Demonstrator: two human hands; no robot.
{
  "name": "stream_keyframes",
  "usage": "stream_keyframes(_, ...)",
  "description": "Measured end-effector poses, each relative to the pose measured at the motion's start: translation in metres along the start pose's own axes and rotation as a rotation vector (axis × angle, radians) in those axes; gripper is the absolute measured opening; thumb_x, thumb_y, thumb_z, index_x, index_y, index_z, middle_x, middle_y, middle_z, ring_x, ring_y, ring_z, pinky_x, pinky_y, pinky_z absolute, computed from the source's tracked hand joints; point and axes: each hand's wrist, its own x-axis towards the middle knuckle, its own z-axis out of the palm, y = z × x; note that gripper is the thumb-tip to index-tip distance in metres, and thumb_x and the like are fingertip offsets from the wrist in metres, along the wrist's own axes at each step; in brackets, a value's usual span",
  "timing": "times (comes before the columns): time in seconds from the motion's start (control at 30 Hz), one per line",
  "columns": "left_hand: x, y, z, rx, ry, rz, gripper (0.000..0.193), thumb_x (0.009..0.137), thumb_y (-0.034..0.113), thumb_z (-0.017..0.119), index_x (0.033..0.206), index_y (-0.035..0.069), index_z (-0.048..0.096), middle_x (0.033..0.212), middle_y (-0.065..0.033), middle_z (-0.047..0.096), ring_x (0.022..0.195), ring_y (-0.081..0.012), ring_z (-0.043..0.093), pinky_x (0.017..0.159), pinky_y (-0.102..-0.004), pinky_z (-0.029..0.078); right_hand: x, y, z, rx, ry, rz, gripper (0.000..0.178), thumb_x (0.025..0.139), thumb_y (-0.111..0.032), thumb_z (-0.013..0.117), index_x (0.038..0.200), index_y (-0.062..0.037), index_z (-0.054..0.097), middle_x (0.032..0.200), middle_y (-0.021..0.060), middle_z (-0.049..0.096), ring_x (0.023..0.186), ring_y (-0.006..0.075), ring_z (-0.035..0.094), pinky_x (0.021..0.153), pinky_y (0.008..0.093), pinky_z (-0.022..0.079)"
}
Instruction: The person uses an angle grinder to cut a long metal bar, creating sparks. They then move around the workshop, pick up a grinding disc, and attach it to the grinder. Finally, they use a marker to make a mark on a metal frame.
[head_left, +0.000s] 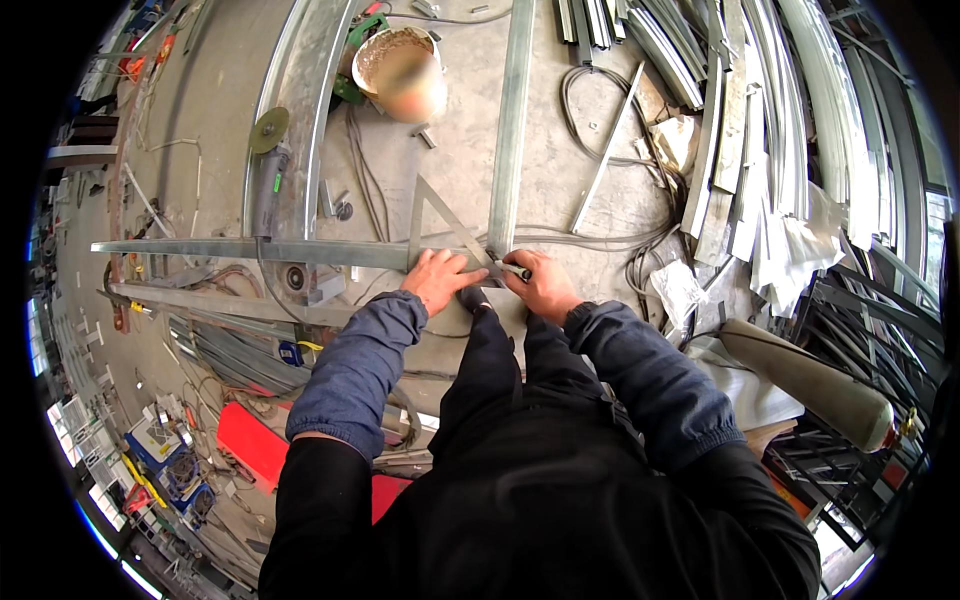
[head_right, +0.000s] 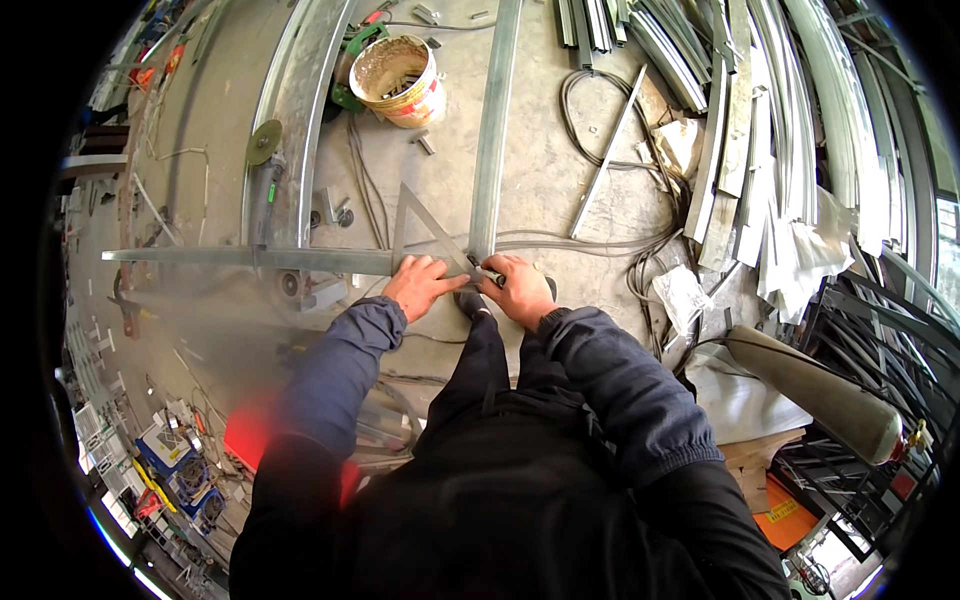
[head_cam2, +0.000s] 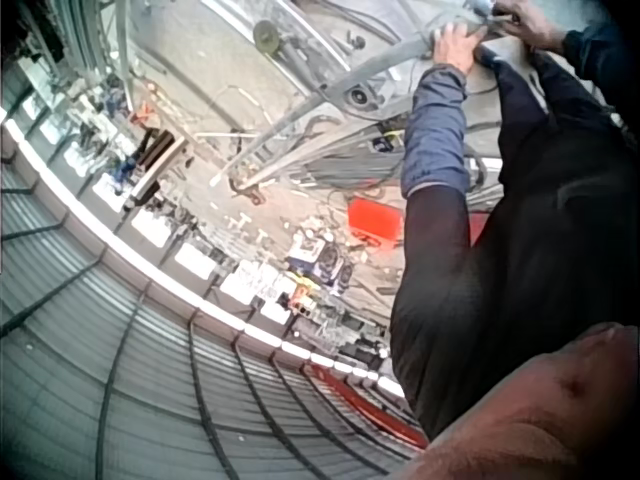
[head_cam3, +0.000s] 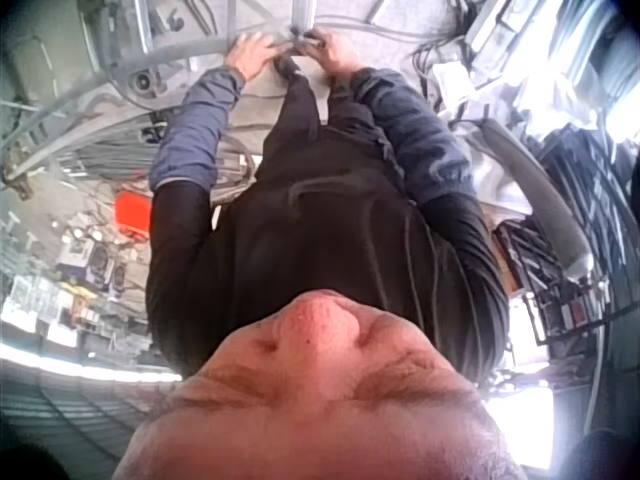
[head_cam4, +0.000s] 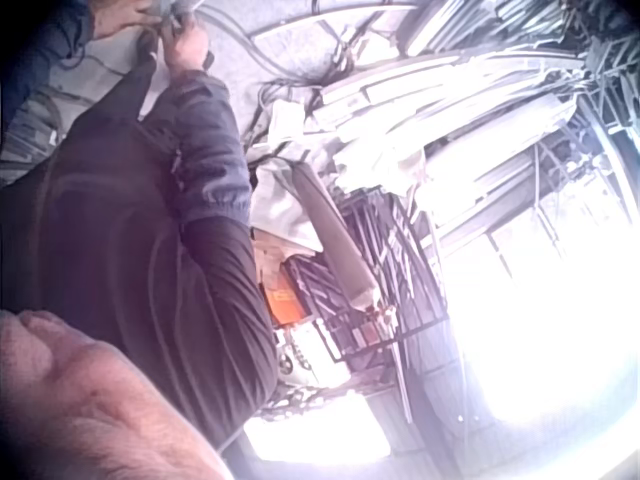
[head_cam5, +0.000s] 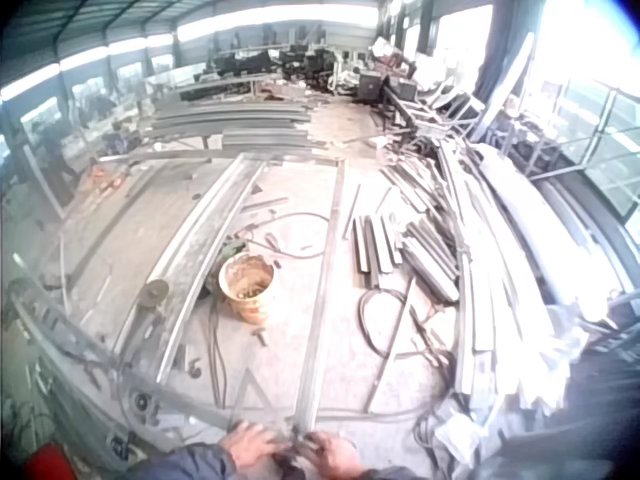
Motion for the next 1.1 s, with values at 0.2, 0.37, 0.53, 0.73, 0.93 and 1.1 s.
stream_keyframes(0.2,0.000,-0.001,0.003,-0.027,0.009,0.003,0.058,0.090,0.009,0.055,0.141,0.035,0.063,0.108,-0.0028,0.058,0.104,-0.0254,0.055,0.092,-0.0420,0.042,-0.020,0.007,-0.014,-0.098,-0.148,0.146,0.030,0.090,-0.027,0.067,0.111,-0.0070,0.072,0.103,0.0207,0.073,0.098,0.0396,0.069,0.088,0.0459,0.055)
stream_keyframes(0.37,0.000,-0.001,0.001,-0.020,-0.007,0.008,0.058,0.089,0.008,0.059,0.142,0.033,0.062,0.110,-0.0030,0.058,0.104,-0.0253,0.055,0.092,-0.0422,0.041,-0.034,0.006,-0.026,-0.131,-0.163,0.225,0.031,0.090,-0.029,0.066,0.110,-0.0076,0.072,0.098,0.0211,0.074,0.089,0.0398,0.071,0.083,0.0456,0.057)
stream_keyframes(0.53,0.000,0.000,0.001,-0.028,-0.023,0.004,0.058,0.089,0.008,0.061,0.142,0.032,0.062,0.111,-0.0029,0.058,0.104,-0.0248,0.055,0.092,-0.0424,0.041,-0.030,-0.004,-0.028,0.051,0.021,0.162,0.028,0.090,-0.024,0.069,0.113,-0.0086,0.071,0.103,0.0208,0.073,0.094,0.0396,0.071,0.084,0.0441,0.057)
stream_keyframes(0.73,0.002,0.000,-0.001,-0.015,-0.013,0.014,0.058,0.089,0.009,0.061,0.141,0.032,0.063,0.109,-0.0023,0.057,0.103,-0.0248,0.055,0.092,-0.0422,0.042,-0.019,-0.003,-0.023,0.068,0.028,0.066,0.030,0.091,-0.021,0.070,0.119,-0.0095,0.069,0.109,0.0187,0.073,0.101,0.0393,0.070,0.087,0.0437,0.056)
stream_keyframes(0.93,0.002,0.000,-0.001,-0.026,-0.035,-0.005,0.065,0.086,0.004,0.057,0.143,0.035,0.062,0.108,-0.0031,0.058,0.105,-0.0256,0.055,0.092,-0.0419,0.042,-0.009,-0.010,-0.018,0.085,-0.056,0.065,0.033,0.093,-0.022,0.068,0.123,-0.0095,0.068,0.115,0.0183,0.073,0.106,0.0390,0.069,0.091,0.0442,0.055)
stream_keyframes(1.1,0.003,0.002,-0.006,-0.038,-0.046,-0.011,0.063,0.087,0.005,0.056,0.142,0.035,0.062,0.106,-0.0025,0.057,0.105,-0.0249,0.055,0.092,-0.0419,0.042,-0.003,-0.013,-0.013,0.083,-0.072,0.072,0.033,0.094,-0.022,0.067,0.124,-0.0089,0.068,0.115,0.0185,0.073,0.108,0.0391,0.068,0.093,0.0443,0.055)
